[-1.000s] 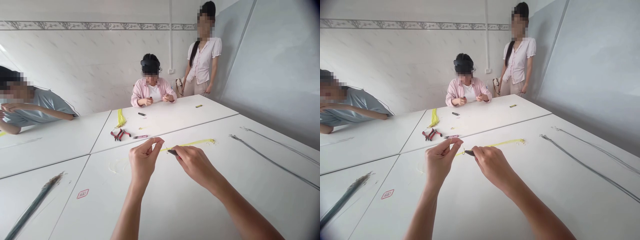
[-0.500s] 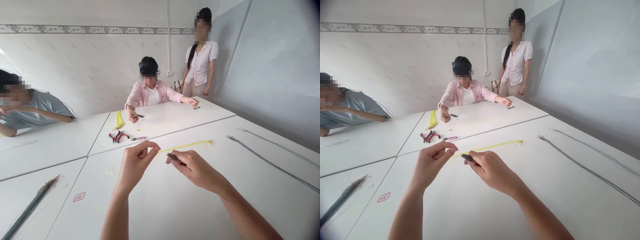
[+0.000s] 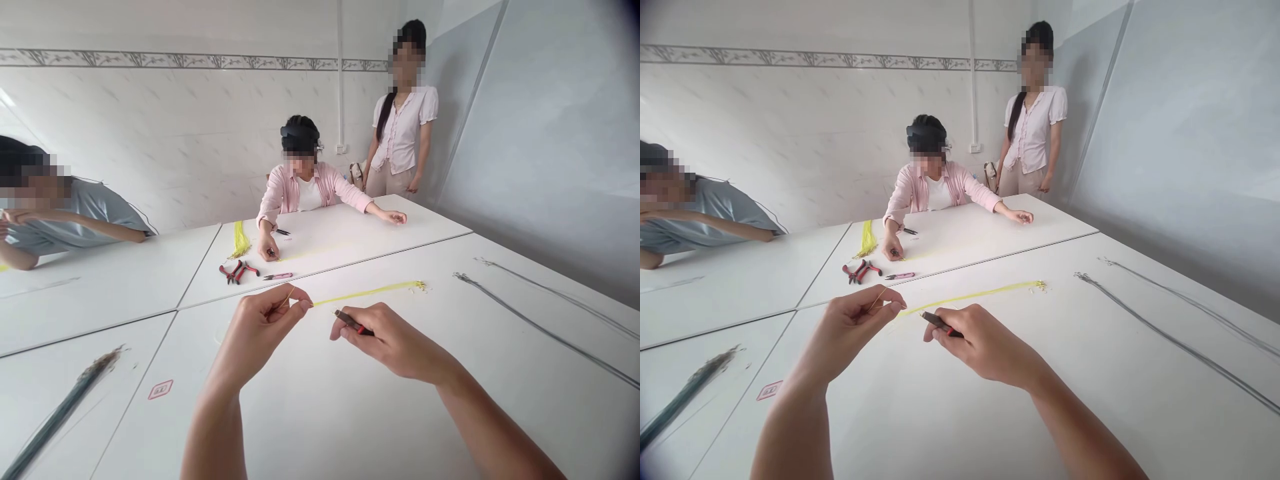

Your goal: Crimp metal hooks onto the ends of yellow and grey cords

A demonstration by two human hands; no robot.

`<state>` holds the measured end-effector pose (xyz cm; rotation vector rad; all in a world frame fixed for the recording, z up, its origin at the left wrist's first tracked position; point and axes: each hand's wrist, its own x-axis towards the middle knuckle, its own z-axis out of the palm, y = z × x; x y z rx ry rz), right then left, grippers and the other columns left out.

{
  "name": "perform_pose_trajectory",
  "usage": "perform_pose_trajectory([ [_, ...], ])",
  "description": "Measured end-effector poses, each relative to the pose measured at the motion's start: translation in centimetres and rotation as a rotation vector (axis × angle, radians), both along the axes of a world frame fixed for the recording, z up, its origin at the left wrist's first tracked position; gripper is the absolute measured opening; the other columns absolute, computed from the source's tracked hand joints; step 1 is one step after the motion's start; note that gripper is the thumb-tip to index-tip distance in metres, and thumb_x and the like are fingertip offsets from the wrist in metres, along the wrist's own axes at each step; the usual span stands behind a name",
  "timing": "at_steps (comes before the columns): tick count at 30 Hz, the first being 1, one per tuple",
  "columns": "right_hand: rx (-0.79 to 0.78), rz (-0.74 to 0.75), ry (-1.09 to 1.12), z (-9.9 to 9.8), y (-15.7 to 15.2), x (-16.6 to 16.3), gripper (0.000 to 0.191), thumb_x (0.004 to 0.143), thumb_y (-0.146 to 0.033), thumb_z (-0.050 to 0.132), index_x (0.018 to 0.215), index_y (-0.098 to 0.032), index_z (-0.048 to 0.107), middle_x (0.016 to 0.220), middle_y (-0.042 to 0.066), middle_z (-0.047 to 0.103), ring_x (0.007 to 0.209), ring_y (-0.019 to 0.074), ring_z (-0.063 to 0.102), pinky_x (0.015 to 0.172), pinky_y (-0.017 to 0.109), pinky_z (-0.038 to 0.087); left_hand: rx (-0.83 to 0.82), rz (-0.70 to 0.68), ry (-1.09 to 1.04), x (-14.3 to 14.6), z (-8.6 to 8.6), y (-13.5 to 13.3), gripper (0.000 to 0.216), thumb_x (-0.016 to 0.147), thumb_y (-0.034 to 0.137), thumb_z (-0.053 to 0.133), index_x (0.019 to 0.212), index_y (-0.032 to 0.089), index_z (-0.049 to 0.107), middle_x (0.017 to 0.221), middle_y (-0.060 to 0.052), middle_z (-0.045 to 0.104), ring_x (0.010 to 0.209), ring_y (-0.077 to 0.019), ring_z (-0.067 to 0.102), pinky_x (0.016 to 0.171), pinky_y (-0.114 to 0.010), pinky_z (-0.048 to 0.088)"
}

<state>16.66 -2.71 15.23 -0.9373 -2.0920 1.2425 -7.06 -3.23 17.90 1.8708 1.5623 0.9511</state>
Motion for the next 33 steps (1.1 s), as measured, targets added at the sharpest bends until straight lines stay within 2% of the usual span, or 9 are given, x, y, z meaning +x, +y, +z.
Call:
perform_pose_trajectory([
  [6, 0.013, -0.007, -0.023, -0.6, -0.1, -0.5, 0.026, 0.106, -0.033, 0.045, 0.103, -0.019, 0.067, 0.067, -0.006, 0.042, 0.055, 0.0082, 0.032, 0.053, 0.023, 0.027, 0.037, 0.045, -0.066, 0.5, -0.1, -0.2, 0.029, 0.09, 0.044, 0.058, 0.084, 0.02, 0.073, 0.059, 0.006, 0.017, 0.054, -0.0099, 0.017, 0.051, -0.024, 0.014],
  [14, 0.101, -0.054, -0.045, -0.7, -0.5, -1.4, 0.025, 0.106, -0.031, 0.044, 0.099, -0.019, 0.065, 0.068, -0.005, 0.049, 0.053, 0.0081, 0.03, 0.052, 0.024, 0.027, 0.221, 0.131, 0.04, 1.2, -1.8, 1.1, 0.026, 0.09, 0.04, 0.058, 0.081, 0.022, 0.075, 0.056, 0.006, 0.02, 0.053, -0.0101, 0.022, 0.053, -0.023, 0.025],
  [19, 0.187, -0.137, -0.092, -0.1, -0.4, -0.5, 0.022, 0.106, -0.029, 0.046, 0.099, -0.02, 0.065, 0.071, -0.004, 0.052, 0.054, 0.008, 0.034, 0.054, 0.023, 0.028, 0.156, 0.062, -0.005, 1.8, -1.8, 1.4, 0.025, 0.091, 0.039, 0.057, 0.085, 0.022, 0.073, 0.058, 0.007, 0.018, 0.054, -0.0101, 0.021, 0.055, -0.024, 0.027],
  [27, 0.222, -0.186, -0.118, 1.0, -0.9, 1.3, 0.025, 0.107, -0.034, 0.044, 0.102, -0.021, 0.065, 0.067, -0.006, 0.045, 0.054, 0.009, 0.03, 0.053, 0.024, 0.027, 0.022, -0.074, -0.082, 2.7, -1.0, 0.6, 0.03, 0.092, 0.045, 0.057, 0.088, 0.02, 0.073, 0.059, 0.007, 0.018, 0.054, -0.01, 0.02, 0.052, -0.024, 0.019],
  [33, 0.188, -0.115, -0.107, 0.8, -1.1, 0.7, 0.025, 0.106, -0.031, 0.044, 0.1, -0.019, 0.065, 0.068, -0.005, 0.047, 0.055, 0.0093, 0.034, 0.055, 0.024, 0.029, 0.093, 0.008, -0.067, 2.8, -1.1, 0.6, 0.028, 0.093, 0.041, 0.056, 0.087, 0.02, 0.072, 0.059, 0.007, 0.019, 0.056, -0.0102, 0.021, 0.056, -0.024, 0.023],
])
